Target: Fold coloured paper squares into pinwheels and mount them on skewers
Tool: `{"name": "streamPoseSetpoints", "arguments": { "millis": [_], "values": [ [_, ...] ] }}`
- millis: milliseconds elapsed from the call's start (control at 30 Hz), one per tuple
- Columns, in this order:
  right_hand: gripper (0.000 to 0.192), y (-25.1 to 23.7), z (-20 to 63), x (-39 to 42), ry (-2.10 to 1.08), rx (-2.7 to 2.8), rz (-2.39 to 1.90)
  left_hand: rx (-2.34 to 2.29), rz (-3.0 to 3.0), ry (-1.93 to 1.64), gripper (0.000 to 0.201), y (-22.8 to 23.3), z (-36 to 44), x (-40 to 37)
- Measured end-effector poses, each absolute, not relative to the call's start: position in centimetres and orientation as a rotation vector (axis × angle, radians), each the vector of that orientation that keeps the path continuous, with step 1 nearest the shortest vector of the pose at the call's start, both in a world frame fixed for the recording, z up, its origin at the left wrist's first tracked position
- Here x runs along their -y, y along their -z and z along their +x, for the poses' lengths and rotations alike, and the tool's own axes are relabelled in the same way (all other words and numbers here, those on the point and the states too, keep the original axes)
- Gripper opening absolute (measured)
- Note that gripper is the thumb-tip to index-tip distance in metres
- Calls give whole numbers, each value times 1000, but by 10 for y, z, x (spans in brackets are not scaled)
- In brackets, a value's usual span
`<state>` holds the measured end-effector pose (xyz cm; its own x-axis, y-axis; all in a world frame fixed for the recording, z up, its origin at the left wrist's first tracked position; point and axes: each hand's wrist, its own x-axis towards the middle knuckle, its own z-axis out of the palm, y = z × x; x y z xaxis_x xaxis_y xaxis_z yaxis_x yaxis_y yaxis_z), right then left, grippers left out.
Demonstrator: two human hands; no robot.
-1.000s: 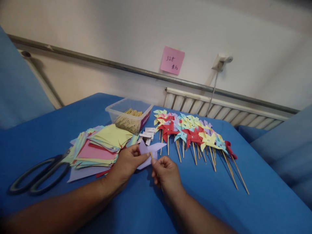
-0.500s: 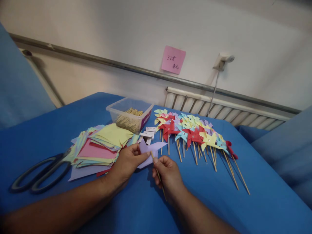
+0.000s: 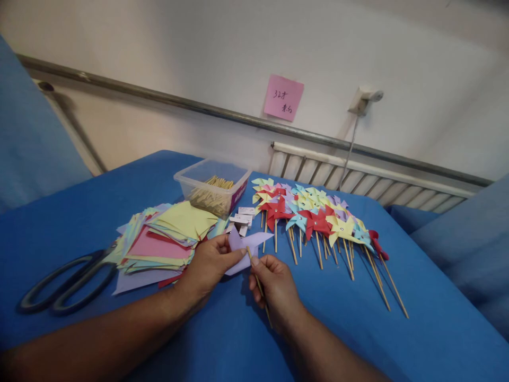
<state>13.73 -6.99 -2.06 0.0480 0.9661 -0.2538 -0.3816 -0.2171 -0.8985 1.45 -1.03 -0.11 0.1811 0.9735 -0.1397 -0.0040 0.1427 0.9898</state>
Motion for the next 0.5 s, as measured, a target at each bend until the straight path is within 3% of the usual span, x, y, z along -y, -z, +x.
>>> {"name": "streamPoseSetpoints", "arguments": {
  "millis": [500],
  "values": [
    [40, 22, 138, 69, -1464, 738, -1157, -1117, 1117, -997, 27, 2, 15, 10]
  ]
}}
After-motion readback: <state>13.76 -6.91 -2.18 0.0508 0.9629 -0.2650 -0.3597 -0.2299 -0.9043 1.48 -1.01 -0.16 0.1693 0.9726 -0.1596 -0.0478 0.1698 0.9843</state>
